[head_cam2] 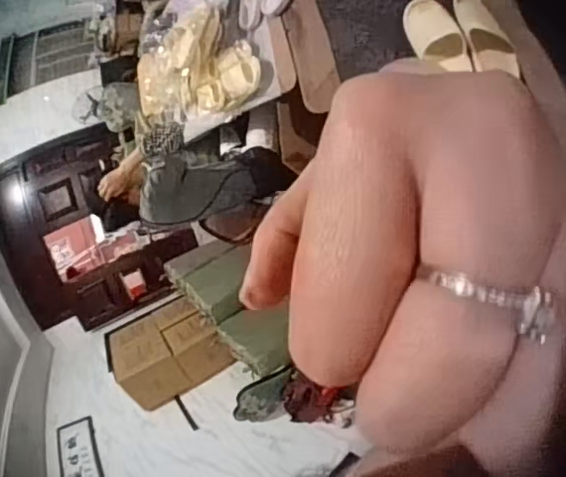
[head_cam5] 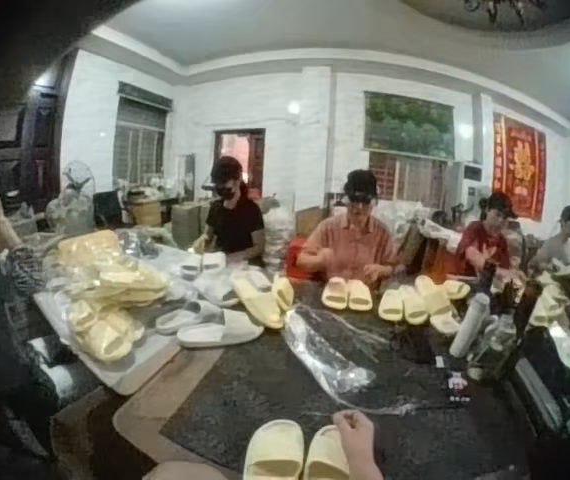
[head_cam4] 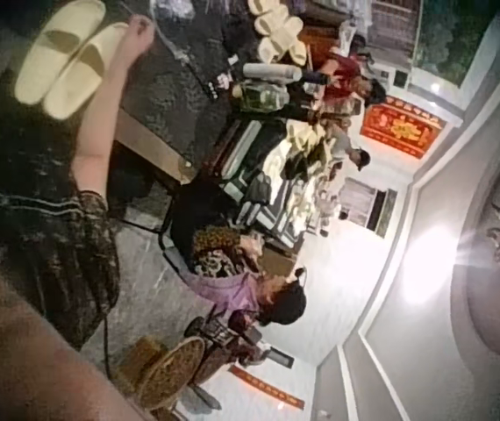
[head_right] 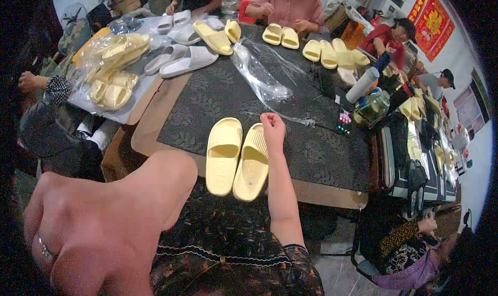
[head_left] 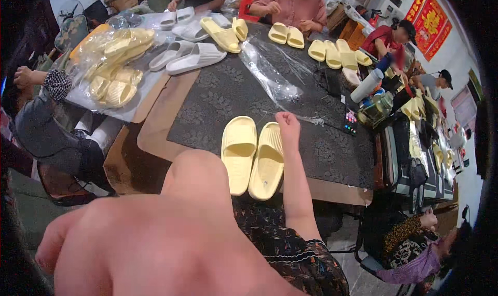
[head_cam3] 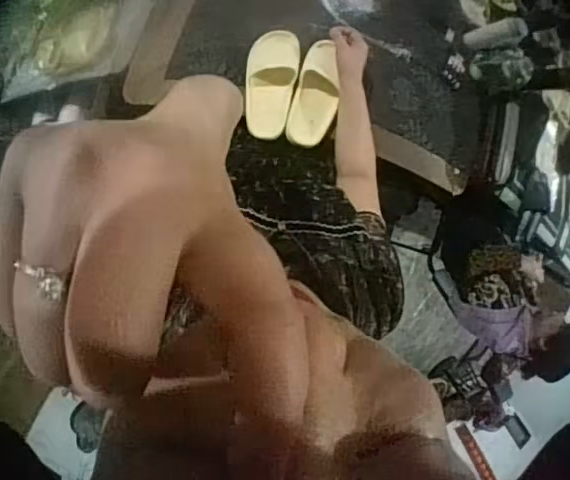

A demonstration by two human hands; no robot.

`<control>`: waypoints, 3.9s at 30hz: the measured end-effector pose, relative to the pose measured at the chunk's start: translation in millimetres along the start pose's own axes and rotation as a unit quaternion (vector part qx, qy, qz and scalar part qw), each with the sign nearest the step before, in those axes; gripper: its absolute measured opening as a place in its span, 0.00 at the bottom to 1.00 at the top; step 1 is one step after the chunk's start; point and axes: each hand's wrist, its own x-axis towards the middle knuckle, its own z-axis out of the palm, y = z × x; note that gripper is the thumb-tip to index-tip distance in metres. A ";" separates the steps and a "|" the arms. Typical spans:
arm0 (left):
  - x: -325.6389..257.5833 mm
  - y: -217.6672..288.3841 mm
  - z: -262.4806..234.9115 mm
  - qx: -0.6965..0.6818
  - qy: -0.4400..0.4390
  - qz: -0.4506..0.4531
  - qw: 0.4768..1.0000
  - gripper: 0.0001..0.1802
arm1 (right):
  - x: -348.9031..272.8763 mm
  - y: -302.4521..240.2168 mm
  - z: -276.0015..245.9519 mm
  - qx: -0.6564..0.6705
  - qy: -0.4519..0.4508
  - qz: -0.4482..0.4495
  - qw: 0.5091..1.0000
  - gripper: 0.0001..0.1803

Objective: The person fastens pairs of slippers together using plastic ties by hand and arranges them on the table.

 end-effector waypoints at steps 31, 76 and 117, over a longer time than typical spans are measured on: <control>-27.0 30.3 -15.2 0.202 0.082 0.078 0.973 0.17 | -0.9 2.4 -0.2 0.039 -0.016 0.025 0.999 0.06; -192.7 168.3 -429.3 0.831 0.278 -0.431 0.214 0.27 | -110.0 -82.4 -14.2 -0.403 -0.245 -0.085 0.878 0.28; -204.4 -104.5 -117.8 0.633 -0.031 -0.462 0.621 0.33 | -77.3 -71.2 -250.7 -0.639 0.181 0.141 0.734 0.19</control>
